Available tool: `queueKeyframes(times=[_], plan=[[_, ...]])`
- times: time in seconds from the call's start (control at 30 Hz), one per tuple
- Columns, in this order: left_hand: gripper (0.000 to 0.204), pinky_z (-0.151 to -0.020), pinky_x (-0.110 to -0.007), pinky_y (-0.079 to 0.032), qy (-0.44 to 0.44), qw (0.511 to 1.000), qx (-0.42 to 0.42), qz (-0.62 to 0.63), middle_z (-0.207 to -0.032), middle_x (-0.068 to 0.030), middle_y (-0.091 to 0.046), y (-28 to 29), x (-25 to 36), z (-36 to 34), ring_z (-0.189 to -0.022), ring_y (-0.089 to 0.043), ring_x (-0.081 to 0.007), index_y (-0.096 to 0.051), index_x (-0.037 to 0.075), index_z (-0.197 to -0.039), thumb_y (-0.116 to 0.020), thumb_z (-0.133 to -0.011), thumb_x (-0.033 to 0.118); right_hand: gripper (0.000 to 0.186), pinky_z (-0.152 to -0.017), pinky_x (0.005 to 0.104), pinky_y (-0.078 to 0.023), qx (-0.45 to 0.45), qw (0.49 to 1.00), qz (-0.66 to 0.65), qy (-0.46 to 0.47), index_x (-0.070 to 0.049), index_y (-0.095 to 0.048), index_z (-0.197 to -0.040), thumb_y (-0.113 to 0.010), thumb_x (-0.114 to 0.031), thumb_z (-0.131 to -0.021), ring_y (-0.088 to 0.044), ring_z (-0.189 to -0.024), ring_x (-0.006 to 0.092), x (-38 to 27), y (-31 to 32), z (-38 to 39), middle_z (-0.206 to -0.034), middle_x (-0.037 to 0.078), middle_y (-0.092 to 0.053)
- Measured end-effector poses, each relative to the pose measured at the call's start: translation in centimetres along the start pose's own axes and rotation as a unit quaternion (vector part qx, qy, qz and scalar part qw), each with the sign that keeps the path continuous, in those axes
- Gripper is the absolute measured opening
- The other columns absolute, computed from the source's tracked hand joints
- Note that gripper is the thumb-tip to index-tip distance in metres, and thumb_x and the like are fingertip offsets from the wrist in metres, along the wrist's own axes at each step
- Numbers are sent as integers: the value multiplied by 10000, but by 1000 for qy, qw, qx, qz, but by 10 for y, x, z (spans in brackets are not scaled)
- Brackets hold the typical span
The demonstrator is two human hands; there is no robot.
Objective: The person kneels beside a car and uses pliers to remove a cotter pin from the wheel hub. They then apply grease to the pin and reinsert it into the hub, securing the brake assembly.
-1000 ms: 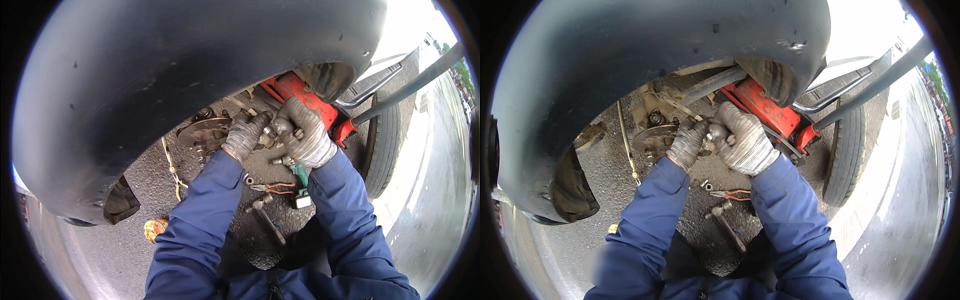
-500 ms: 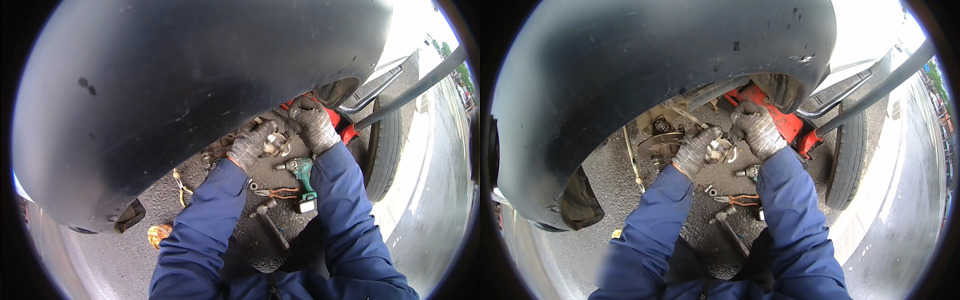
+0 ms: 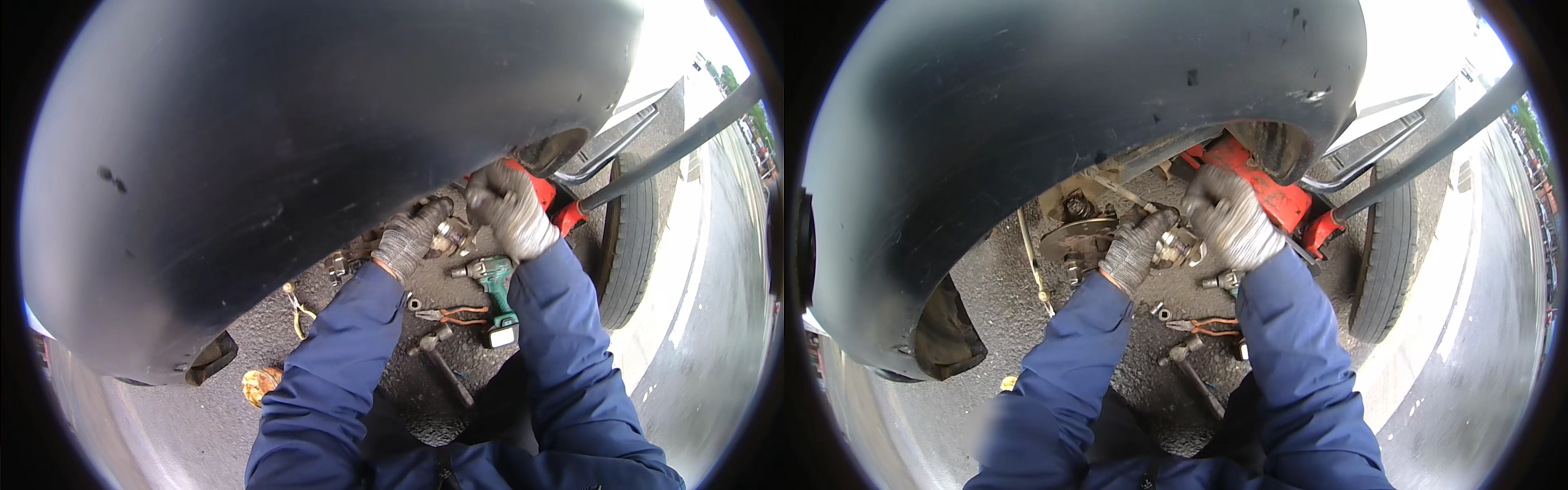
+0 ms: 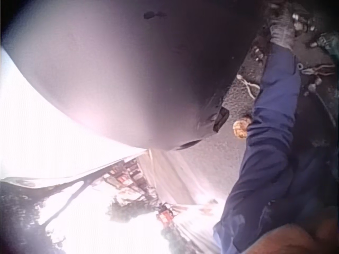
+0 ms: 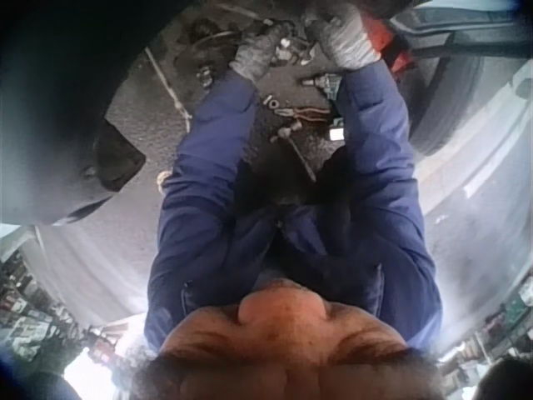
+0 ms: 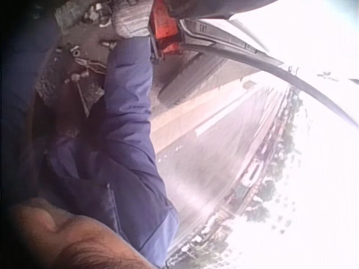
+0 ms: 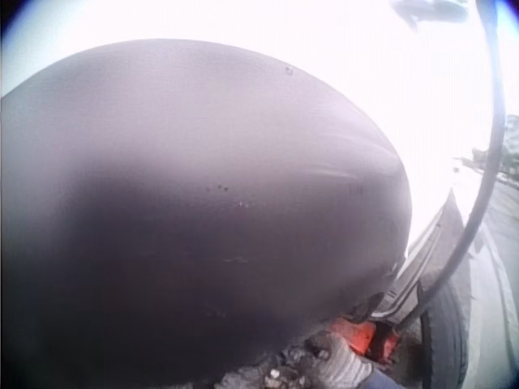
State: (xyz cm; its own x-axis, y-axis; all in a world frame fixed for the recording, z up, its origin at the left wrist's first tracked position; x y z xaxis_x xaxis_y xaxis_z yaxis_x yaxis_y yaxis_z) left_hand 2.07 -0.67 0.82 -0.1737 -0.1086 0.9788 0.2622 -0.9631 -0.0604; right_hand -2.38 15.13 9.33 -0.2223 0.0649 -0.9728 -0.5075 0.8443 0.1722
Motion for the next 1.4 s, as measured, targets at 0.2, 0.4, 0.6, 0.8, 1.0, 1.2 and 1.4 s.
queueKeyframes(times=[0.2, 0.4, 0.6, 0.8, 1.0, 1.2, 1.4], plan=[[263, -569, -268, -521, 15, 993, -33, 110, -873, -22, -643, -1, 1, 3, -706, -619, -116, -648, 56, -1011, -712, -873, 271, 55, -596, 287, -450, 9, 998, -27, -53, -24, -562, -817, -569, -54, -863, -503, -627, 117, 1, 3, 1, -658, 25, -509], [191, -530, -255, -504, 47, 988, -22, 148, -824, -12, -641, 2, -3, 0, -663, -612, -110, -656, 78, -942, -721, -863, 239, 82, -579, 306, -463, -10, 980, -178, -82, -14, -563, -772, -591, -44, -843, -524, -567, 162, 17, 8, -5, -614, 55, -525], [168, -440, -224, -426, 64, 981, 8, 183, -736, 16, -608, -6, -5, -2, -564, -544, -64, -649, 103, -901, -720, -854, 248, 87, -498, 258, -427, 114, 990, 64, -54, -47, -559, -743, -614, -41, -810, -493, -562, 95, -27, 56, 37, -691, 6, -538], [273, -487, -304, -482, 129, 977, -6, 169, -825, -44, -623, -1, -7, -4, -655, -594, -150, -607, 74, -1003, -719, -836, 258, 114, -524, 267, -452, 100, 991, -93, 12, -51, -527, -820, -600, -97, -893, -537, -567, 106, -16, 30, 28, -682, 36, -555], [270, -439, -334, -444, 145, 974, -6, 174, -805, -52, -603, 1, -10, -6, -616, -586, -180, -607, 92, -981, -716, -827, 284, 77, -524, 262, -436, 83, 989, -121, 21, -40, -534, -848, -577, -81, -897, -509, -564, 85, 3, 1, 16, -662, 17, -530], [260, -412, -296, -432, 139, 970, 1, 199, -794, -47, -598, 0, -8, -3, -533, -561, -159, -600, 99, -1000, -704, -840, 276, 133, -581, 274, -477, 101, 991, -84, 9, -43, -537, -864, -591, -154, -911, -530, -608, 103, 9, -2, 12, -702, 35, -552], [336, -458, -309, -462, 117, 982, 8, 149, -846, -61, -605, -3, -8, -2, -610, -583, -165, -578, 81, -1063, -692, -840, 305, 84, -576, 286, -444, 216, 976, -28, 28, -20, -538, -835, -583, -65, -889, -484, -609, 99, 21, -26, -5, -672, 43, -531]])
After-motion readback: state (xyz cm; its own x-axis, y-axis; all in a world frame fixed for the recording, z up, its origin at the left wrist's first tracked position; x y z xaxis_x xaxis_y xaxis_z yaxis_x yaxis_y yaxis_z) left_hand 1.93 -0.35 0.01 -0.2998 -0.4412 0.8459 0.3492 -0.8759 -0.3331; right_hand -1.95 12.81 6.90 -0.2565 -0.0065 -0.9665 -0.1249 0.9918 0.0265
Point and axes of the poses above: each hand's wrist, its own z-axis away from the middle knuckle, its own y-axis out of the back of the hand, x = y × z, the point moved 2 cm from there along -z, towards the middle knuckle
